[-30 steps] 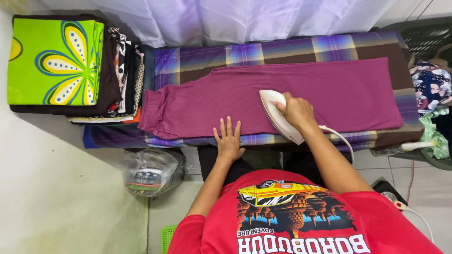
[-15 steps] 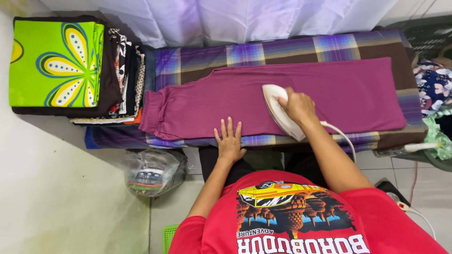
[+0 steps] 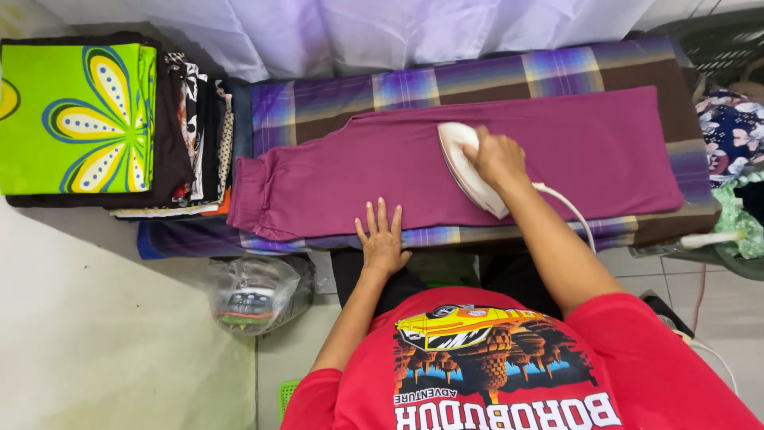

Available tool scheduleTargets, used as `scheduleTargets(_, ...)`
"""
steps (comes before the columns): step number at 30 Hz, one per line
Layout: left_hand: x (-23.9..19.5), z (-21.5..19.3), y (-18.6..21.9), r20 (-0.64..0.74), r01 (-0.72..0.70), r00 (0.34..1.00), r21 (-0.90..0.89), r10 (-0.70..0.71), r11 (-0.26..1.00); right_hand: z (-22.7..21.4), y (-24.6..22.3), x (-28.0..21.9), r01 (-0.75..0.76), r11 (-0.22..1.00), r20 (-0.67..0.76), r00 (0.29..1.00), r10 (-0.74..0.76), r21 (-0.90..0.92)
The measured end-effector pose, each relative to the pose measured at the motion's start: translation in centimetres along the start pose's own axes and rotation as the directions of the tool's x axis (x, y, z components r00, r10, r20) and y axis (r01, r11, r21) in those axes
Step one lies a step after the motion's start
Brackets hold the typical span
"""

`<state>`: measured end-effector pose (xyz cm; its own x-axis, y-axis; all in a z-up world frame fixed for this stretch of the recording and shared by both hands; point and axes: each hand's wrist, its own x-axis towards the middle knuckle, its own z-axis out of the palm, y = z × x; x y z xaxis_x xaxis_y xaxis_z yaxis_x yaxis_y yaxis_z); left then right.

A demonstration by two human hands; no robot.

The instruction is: The person lays a pair of purple pants on a plaid ironing board and smooths them out. They then use a white electric iron to press the fabric, moving the iron back and forth across the surface of the pants.

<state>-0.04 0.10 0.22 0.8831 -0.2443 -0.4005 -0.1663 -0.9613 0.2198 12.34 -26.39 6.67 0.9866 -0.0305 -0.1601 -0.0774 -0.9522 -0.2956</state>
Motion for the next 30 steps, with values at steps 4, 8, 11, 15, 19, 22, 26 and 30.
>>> scheduleTargets(4, 0.1, 0.0, -0.4, 0.023, 0.003, 1.0, -0.009, -0.003, 1.0, -2.0, 1.4, -3.9, -0.058, 0.998, 0.042, 0.997, 0.058, -0.014)
scheduleTargets(8, 0.1, -0.2, -0.2, 0.028, -0.009, 1.0, -0.024, 0.01, 1.0, -1.9, 6.9, -4.4, -0.126, 0.987, 0.032, 0.991, 0.13, -0.097)
scheduleTargets(11, 0.2, -0.3, -0.2, 0.043, -0.005, 0.999, -0.027, 0.007, 1.0, -4.6, 5.7, -4.7, -0.069, 0.997, 0.099, 0.993, 0.07, -0.014)
scheduleTargets(15, 0.4, -0.3, -0.2, 0.05, -0.008, 0.999, -0.016, 0.008, 1.0, -5.8, 1.0, -3.9, 0.086, 0.996, 0.22, 0.972, -0.079, -0.025)
scheduleTargets(19, 0.3, -0.2, 0.0, 0.056, 0.009, 0.998, 0.0, -0.009, 1.0, -2.0, -2.2, 0.4, 0.186, 0.982, 0.128, 0.975, -0.181, -0.035)
scheduleTargets(22, 0.2, -0.3, 0.2, 0.054, 0.019, 0.998, 0.02, -0.02, 1.0, -0.2, -4.0, 2.9, 0.192, 0.981, 0.084, 0.979, -0.188, -0.035)
scheduleTargets(26, 0.3, -0.3, 0.0, 0.072, 0.017, 0.997, 0.031, -0.019, 0.999, 0.3, -4.7, 1.8, 0.16, 0.987, 0.095, 0.982, -0.161, 0.009)
scheduleTargets(30, 0.2, -0.8, 0.1, 0.097, 0.018, 0.995, 0.033, -0.021, 0.999, 0.5, -5.3, 0.5, 0.109, 0.994, 0.125, 0.986, -0.109, 0.006)
